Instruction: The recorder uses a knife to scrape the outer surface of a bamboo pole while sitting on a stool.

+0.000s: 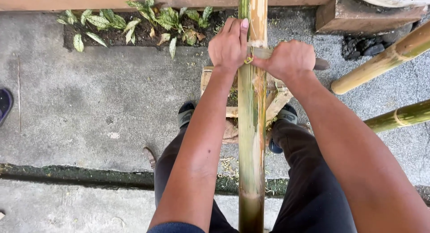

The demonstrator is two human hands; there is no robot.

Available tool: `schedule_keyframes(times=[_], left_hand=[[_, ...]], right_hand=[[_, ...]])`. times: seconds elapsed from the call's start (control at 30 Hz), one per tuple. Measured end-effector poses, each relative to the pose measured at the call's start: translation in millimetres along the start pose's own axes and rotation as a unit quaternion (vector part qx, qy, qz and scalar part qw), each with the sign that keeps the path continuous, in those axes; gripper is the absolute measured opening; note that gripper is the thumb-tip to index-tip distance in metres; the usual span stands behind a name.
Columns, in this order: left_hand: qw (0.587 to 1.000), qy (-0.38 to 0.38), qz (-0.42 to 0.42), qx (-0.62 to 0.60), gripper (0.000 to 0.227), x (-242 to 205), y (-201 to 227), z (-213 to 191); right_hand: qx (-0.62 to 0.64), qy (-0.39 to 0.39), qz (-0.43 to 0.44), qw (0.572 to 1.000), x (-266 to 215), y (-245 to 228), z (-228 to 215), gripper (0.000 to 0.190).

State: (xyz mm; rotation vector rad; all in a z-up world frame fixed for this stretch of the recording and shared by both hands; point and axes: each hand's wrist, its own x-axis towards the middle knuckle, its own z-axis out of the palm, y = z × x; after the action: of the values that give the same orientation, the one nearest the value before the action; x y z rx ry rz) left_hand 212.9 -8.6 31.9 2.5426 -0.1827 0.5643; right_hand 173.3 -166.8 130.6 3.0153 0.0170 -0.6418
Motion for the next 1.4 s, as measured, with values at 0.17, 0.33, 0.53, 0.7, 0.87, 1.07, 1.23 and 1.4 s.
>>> schedule_keyframes(times=[0.17,0.33,0.53,0.7,0.87,1.07,1.23,1.4], left_hand=[[0.999,-0.043,-0.001,0.018,0.053,9,-5,4],[0.991,-0.106,0.013,0.079,0.052,25,-7,3],[0.987,-0.097,0.061,0.111,0.052,39,-7,-6],[0.99,-0.134,0.021,0.04,0.048,-55,-2,-18],[0.997,-0.052,-0.029,-0.055,0.045,-114,32,-60],[0.993,-0.04,-0.08,-0.076,0.045,-101,32,-45],[0.99,-0.074,-0.099,-0.071,0.049,-93,29,-40],[0.991,-0.068,-0.093,-0.062,0.051,-97,25,-36]], right_hand=[[0.02,-0.001,0.019,1.0,-3,-7,-4,0.097],[0.059,-0.017,0.046,0.997,1,-11,2,0.1],[0.126,0.074,0.038,0.989,4,-8,12,0.097],[0.116,-0.004,-0.021,0.993,-55,-4,29,0.088],[0.025,0.004,-0.057,0.998,-97,3,40,0.082],[-0.006,0.003,-0.056,0.998,-85,2,18,0.084],[-0.019,-0.028,-0.046,0.998,-78,0,12,0.088],[-0.022,-0.01,-0.046,0.999,-82,-1,15,0.087]])
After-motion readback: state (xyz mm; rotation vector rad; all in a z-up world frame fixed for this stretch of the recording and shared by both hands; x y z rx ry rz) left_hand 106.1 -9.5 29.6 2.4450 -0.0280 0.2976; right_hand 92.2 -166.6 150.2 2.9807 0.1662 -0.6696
